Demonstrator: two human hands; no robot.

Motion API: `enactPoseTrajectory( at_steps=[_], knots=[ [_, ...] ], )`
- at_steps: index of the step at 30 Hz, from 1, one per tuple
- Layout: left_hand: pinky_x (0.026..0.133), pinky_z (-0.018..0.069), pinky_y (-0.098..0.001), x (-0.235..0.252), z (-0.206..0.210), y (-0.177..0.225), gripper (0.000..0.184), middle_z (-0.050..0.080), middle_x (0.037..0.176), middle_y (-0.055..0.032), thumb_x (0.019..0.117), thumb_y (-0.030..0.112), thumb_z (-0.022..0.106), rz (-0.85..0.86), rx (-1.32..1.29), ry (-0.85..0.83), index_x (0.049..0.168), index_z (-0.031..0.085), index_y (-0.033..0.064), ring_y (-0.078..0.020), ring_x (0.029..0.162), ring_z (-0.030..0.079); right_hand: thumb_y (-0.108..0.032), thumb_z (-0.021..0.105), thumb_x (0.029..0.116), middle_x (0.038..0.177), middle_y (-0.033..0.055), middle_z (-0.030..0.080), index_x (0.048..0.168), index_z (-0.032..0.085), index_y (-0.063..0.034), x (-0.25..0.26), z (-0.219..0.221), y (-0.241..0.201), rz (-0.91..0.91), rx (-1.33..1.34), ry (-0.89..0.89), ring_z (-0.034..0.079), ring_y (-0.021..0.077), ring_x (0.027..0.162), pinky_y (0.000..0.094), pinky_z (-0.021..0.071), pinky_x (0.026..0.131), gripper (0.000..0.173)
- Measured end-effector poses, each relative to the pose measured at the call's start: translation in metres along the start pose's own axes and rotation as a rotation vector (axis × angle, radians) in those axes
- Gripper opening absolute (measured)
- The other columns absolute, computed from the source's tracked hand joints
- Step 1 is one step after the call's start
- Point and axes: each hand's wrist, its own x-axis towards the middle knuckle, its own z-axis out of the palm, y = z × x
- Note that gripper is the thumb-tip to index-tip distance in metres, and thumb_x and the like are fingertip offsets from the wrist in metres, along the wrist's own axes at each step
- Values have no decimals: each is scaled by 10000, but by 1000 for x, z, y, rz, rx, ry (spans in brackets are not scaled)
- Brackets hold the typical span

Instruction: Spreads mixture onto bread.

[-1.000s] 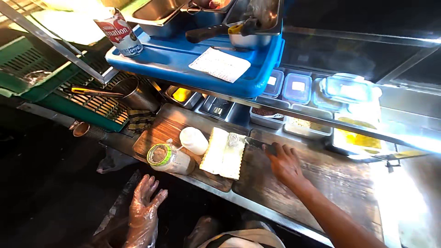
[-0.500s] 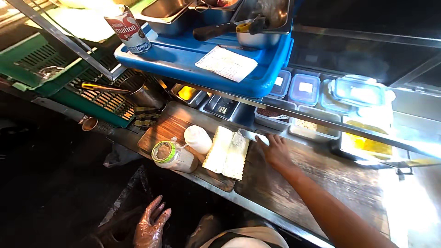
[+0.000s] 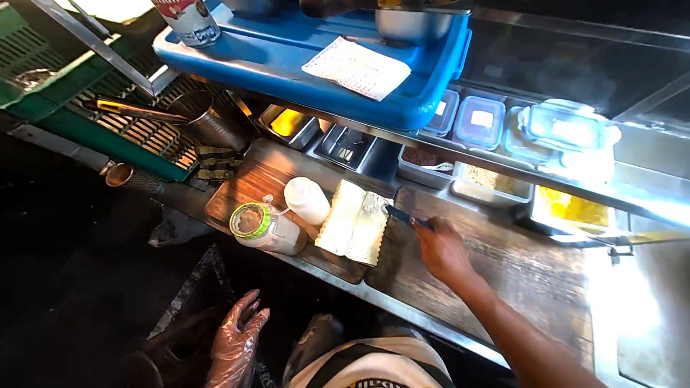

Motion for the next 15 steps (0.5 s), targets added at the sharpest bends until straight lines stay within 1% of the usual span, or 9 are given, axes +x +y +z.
enactPoseTrajectory(
  at_steps=[2,4,6,8,10,11,12,13,15],
  knots=[
    [1010,552,-338,4,-2,3,564,550,1475,-156,880,86,701,21,-16,7,1419,550,9,-228,1266,614,-247,570,1040,1212,169,657,1341,696,-236,-12,-11,-4,61,48,-12,620,366,1142,551,538,909,326],
    [990,560,-336,8,0,0,533,571,1445,-162,887,78,692,15,-25,-2,1398,562,-2,-220,1232,631,-244,568,1044,1217,168,662,1361,683,-247,-7,-5,-7,42,88,47,628,357,1147,548,539,937,337],
    [983,564,-340,13,3,-1,500,596,1418,-154,889,70,697,4,-4,-21,1373,587,6,-215,1204,648,-190,562,1032,1196,161,668,1352,688,-255,10,9,-6,-20,49,104,641,352,1097,547,551,894,351],
    [989,562,-344,17,0,4,495,602,1414,-151,894,71,693,27,8,-49,1376,592,14,-216,1205,648,-137,562,999,1207,159,656,1351,681,-265,7,15,1,-55,-48,106,625,364,1097,564,532,856,394],
    [980,568,-336,21,-7,10,495,601,1407,-169,900,72,681,74,-14,-51,1379,585,-3,-215,1204,650,-156,581,1002,1235,175,646,1347,682,-254,-12,8,5,-10,-82,98,620,386,1128,573,536,850,372],
    [971,573,-334,22,-9,10,480,603,1397,-181,905,67,671,91,-37,-36,1368,585,-22,-215,1194,654,-172,582,1007,1229,179,647,1339,690,-246,-17,5,6,-6,-71,124,623,390,1111,572,539,833,358],
    [966,577,-339,24,-12,7,462,604,1389,-187,914,72,661,97,-56,-28,1356,586,-34,-215,1184,658,-184,575,1015,1235,177,649,1342,690,-245,-18,4,5,-16,-54,155,623,390,1109,571,538,841,352],
    [956,581,-349,27,-13,4,444,607,1379,-188,922,82,656,91,-69,-29,1345,590,-38,-216,1170,662,-196,562,1029,1258,170,647,1351,684,-255,-12,5,2,-32,-40,178,620,385,1127,576,535,876,350],
    [940,584,-359,33,-11,0,413,624,1350,-183,930,87,660,62,-70,-50,1321,609,-35,-210,1139,669,-171,549,1033,1283,164,649,1372,665,-275,11,13,-3,-89,-55,193,625,379,1141,583,532,904,373]
  ],
)
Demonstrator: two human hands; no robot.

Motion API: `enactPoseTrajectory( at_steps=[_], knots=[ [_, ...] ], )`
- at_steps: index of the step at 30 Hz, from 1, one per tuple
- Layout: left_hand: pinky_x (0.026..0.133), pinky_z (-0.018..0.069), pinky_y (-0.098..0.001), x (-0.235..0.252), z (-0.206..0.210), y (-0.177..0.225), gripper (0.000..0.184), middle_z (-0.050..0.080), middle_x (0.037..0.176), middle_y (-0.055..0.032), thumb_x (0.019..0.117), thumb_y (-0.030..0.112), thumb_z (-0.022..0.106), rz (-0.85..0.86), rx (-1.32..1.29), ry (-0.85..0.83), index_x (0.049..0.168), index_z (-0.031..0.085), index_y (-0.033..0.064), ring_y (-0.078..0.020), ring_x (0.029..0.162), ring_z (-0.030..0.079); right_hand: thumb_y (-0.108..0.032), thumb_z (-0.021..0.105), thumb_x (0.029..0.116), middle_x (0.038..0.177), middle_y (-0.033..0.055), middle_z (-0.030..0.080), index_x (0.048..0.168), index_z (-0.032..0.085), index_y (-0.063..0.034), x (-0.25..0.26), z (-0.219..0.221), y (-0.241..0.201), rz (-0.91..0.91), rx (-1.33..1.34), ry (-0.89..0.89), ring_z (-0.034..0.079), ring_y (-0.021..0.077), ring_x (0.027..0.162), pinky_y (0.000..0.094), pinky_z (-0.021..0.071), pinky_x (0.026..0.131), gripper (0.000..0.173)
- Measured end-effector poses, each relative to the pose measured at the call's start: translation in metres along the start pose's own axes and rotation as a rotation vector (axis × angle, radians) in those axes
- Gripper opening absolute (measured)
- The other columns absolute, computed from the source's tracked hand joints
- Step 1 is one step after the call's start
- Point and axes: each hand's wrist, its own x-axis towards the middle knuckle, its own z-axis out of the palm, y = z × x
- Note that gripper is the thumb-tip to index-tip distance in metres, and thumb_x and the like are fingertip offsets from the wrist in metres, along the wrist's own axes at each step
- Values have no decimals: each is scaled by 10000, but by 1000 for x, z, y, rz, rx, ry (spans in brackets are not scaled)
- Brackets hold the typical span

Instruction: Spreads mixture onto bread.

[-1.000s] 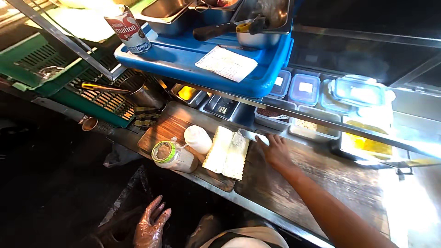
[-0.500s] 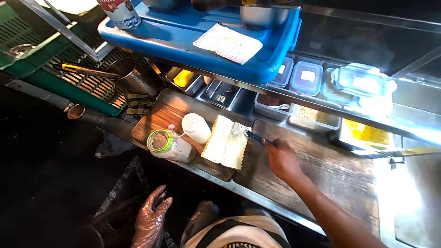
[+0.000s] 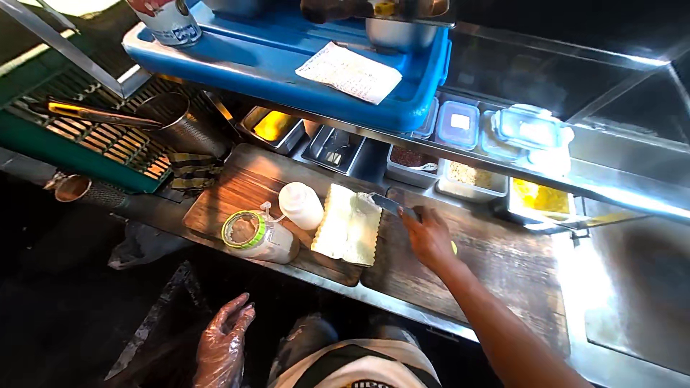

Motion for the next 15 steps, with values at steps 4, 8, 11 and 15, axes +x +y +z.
enactPoseTrajectory(
  at_steps=[4,8,11,15],
  knots=[
    [943,583,-313,11,-10,12,416,640,1332,-189,923,72,668,52,33,-63,1319,614,-44,-186,1125,683,-104,584,986,1251,155,657,1334,688,-267,-1,1,7,-32,-109,-28,636,378,1095,566,534,816,398],
    [925,597,-349,31,-29,2,376,649,1296,-191,936,80,643,132,-49,-57,1281,615,-68,-207,1084,692,-159,560,1023,1261,169,648,1357,673,-272,-14,-7,-2,58,-79,-24,624,394,1116,588,532,852,370],
    [908,607,-363,41,-35,1,346,677,1257,-178,924,81,649,156,-53,-101,1243,641,-54,-219,1064,704,-201,545,1046,1286,168,643,1370,659,-288,-9,-1,-21,145,-75,-96,610,392,1186,599,525,919,355],
    [913,608,-364,57,-52,17,342,687,1242,-173,931,81,632,219,-102,-171,1239,634,-66,-224,1060,712,-186,588,1024,1195,158,665,1342,696,-240,-38,-21,-37,249,-64,-59,629,365,1108,570,531,897,341]
  ],
)
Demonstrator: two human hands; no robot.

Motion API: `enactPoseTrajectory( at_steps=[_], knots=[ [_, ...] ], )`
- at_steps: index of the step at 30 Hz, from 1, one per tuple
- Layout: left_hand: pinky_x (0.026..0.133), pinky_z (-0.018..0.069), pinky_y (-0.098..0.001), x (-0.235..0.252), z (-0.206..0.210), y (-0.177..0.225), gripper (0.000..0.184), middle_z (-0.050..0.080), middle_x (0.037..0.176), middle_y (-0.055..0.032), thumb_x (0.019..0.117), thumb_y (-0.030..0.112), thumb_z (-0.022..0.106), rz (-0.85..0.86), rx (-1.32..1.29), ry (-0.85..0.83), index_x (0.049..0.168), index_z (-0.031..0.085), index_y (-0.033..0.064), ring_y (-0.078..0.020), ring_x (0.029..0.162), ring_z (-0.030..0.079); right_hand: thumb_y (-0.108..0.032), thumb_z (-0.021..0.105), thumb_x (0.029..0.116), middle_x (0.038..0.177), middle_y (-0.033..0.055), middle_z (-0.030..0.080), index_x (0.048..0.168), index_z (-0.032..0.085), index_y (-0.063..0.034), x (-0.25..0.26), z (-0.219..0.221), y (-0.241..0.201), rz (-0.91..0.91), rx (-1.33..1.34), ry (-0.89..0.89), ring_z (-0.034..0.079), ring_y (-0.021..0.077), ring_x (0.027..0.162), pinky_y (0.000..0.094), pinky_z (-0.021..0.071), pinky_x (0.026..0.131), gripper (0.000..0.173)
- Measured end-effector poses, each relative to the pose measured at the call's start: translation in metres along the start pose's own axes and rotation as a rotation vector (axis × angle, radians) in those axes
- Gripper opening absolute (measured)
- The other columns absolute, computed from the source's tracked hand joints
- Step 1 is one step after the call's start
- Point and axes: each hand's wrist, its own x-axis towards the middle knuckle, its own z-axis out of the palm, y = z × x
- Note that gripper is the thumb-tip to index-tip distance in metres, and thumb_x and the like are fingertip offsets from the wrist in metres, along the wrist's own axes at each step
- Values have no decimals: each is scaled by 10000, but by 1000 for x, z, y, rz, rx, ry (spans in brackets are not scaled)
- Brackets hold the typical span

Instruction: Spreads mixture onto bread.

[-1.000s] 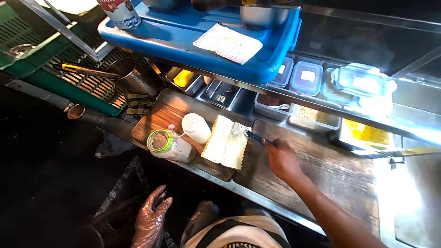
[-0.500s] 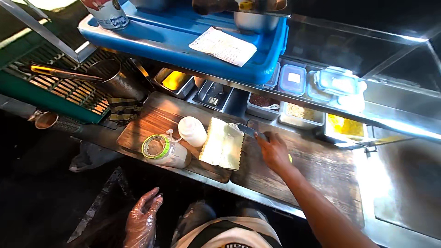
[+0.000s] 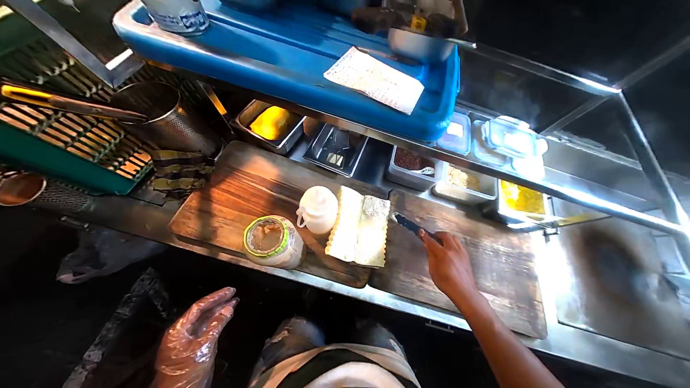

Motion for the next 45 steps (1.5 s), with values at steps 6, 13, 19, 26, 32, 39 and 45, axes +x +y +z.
enactPoseTrajectory(
  at_steps=[6,13,19,26,32,39,45],
  knots=[
    [887,619,-369,30,-2,-4,353,696,1225,-158,918,116,636,-19,-47,-68,1239,649,-29,-241,1034,719,-213,557,1049,1262,174,643,1390,658,-233,7,20,-44,79,104,-58,617,372,1168,579,532,949,356],
    [852,633,-362,62,-4,3,386,716,1157,-142,907,141,646,-5,-109,-106,1248,631,-40,-230,972,736,-180,560,1030,1258,181,646,1371,676,-227,-9,24,-63,32,49,100,623,371,1148,565,538,926,362],
    [905,619,-345,85,-3,29,504,707,1204,-147,871,172,696,49,-116,-173,1317,597,-40,-233,1046,725,-213,547,1034,1209,160,668,1350,691,-240,-36,21,-77,142,35,47,638,350,1125,545,545,923,349],
    [1114,506,-426,123,18,40,1074,476,1553,-100,679,440,910,336,-36,-477,1553,387,99,-276,1387,514,-241,517,1045,1188,140,677,1390,663,-240,-68,20,-125,342,163,-52,671,276,1074,457,576,919,374],
    [1181,434,-398,146,38,60,1221,431,1597,-25,574,539,951,552,-7,-635,1587,351,217,-182,1441,449,-253,522,1063,1080,45,741,1264,700,-111,-99,-66,-167,-3,452,190,674,42,809,213,586,692,304],
    [1110,498,-330,138,59,55,1085,636,1371,-56,574,466,967,579,-8,-508,1457,487,56,-120,1273,598,-337,520,1004,530,-93,489,887,682,-219,-19,-163,-272,-153,69,-62,505,62,450,293,410,398,233],
    [1064,507,-352,112,77,65,1069,666,1289,-125,529,457,967,490,130,-286,1384,537,-18,-153,1191,637,-184,636,941,807,131,631,790,620,-61,75,-138,-332,120,54,-707,649,308,787,535,502,616,195]
  ],
)
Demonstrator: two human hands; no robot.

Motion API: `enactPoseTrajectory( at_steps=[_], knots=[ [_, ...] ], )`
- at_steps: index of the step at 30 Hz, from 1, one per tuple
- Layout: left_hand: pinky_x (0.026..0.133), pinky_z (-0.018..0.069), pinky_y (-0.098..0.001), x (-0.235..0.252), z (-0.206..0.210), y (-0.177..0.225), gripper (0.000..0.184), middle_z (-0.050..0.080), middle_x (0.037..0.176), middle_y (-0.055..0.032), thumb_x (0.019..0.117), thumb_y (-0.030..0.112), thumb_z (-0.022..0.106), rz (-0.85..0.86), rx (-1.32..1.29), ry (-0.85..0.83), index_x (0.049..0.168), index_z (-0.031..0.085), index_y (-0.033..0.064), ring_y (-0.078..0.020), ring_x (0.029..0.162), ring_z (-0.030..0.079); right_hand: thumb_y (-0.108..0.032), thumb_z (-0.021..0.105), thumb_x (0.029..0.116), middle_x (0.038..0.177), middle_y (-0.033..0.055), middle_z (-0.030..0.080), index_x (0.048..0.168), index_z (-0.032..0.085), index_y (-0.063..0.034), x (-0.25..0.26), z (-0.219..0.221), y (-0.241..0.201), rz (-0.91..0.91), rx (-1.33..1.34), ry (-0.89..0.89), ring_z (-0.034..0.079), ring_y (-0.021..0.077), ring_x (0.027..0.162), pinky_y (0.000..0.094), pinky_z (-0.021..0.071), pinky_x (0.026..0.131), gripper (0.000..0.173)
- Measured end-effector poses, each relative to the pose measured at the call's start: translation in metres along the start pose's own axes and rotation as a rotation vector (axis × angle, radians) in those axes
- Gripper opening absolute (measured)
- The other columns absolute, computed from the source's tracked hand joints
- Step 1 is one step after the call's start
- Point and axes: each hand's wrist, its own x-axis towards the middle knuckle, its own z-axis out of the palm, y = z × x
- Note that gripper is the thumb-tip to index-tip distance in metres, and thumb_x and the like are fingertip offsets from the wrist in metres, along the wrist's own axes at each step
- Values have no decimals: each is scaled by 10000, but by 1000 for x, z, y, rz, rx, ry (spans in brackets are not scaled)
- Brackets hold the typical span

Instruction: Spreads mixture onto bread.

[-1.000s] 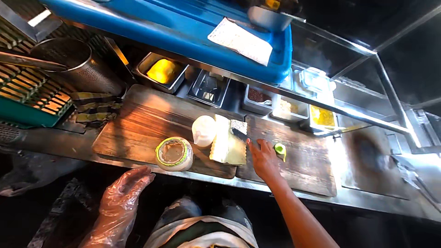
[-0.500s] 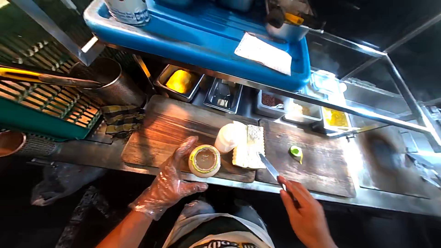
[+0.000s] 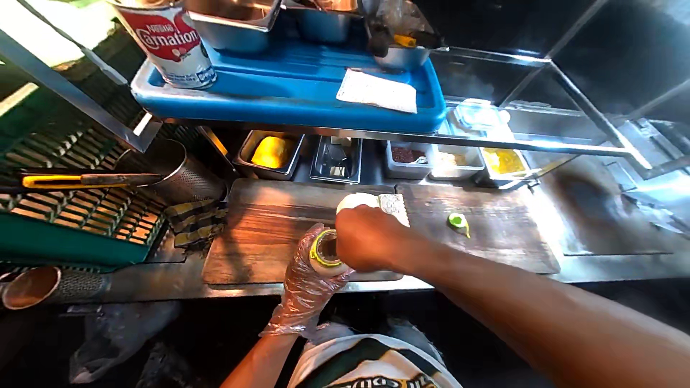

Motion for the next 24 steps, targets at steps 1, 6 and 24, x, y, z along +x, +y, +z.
enactPoseTrajectory(
  at_steps=[1,6,24],
  knots=[
    [1073,503,-358,-1,3,1,1055,661,1301,-122,535,445,966,-5,16,30,1388,539,-5,-164,1205,631,-178,616,956,798,139,629,794,619,-45,12,9,7,39,148,3,641,295,754,520,503,614,210],
    [1045,519,-386,-6,8,7,1062,663,1299,-117,532,392,967,-82,17,106,1427,520,36,-180,1183,645,-252,470,1096,596,-14,464,988,588,-80,-15,82,29,214,1340,142,382,40,425,187,316,398,234],
    [1045,528,-383,-11,4,5,1038,649,1334,-72,559,439,964,-54,15,64,1439,535,95,-149,1195,635,-168,533,1058,681,13,547,1119,670,-32,-48,157,64,-73,1532,346,408,49,454,194,362,400,203]
  ],
)
